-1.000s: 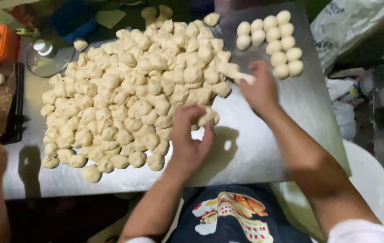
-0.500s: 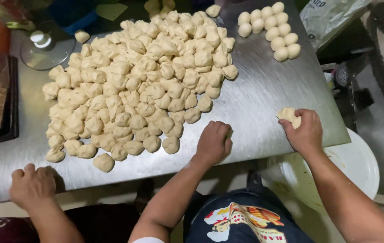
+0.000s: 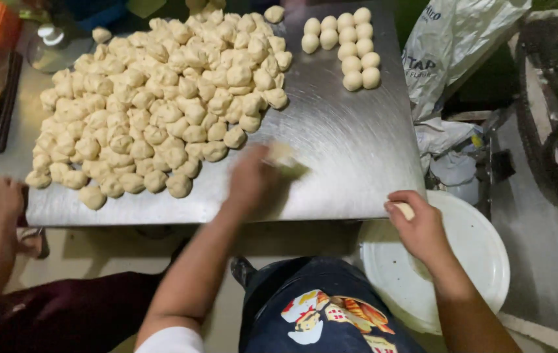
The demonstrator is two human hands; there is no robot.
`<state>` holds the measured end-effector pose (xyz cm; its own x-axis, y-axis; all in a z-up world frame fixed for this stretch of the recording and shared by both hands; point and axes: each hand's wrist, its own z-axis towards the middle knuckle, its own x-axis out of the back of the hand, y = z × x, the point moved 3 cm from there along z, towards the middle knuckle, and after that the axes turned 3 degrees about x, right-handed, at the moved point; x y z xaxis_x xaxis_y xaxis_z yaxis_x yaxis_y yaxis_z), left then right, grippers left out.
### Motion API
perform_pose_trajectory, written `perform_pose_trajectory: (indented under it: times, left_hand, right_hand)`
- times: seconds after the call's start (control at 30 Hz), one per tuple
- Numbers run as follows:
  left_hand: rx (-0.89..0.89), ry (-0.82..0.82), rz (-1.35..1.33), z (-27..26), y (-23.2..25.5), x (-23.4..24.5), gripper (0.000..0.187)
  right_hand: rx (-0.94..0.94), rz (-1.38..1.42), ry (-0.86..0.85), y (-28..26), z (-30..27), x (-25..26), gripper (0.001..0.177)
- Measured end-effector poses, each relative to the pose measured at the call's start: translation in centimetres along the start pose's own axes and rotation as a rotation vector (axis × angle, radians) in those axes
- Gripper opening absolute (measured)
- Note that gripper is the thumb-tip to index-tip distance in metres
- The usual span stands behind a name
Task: Rolling small portions of dough into uniform balls on a metal production table
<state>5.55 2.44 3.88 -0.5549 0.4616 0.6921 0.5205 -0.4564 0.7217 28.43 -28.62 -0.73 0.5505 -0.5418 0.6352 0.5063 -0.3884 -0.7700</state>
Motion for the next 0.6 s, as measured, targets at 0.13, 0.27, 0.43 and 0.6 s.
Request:
perform_pose_trajectory:
  times: [0.13,0.27,0.43,0.6]
  left_hand:
    - [0.241,0.056,0.326,-1.1,3.7,8.1,0.109]
    - [0.144,0.103,0.122,-3.1,2.4,3.7,0.049]
    - [-0.347,0.152,0.615,-2.2,-2.9,-3.0,0.068]
    - [-0.658,0.210,0.393,4.5,-4.5,-5.1,0.026]
  right_hand:
    - [0.090,-0.035,-0.032,-1.2,0.5,2.0,0.019]
    - [0.437,-0.421,-0.128,-3.4,3.9,-1.5,0.036]
    - [0.319,-0.602,-0.248,-3.6,8.5,-5.2,0.050]
    - [0.384,-0.659,0.254,-4.3,13.9,-8.2,0.041]
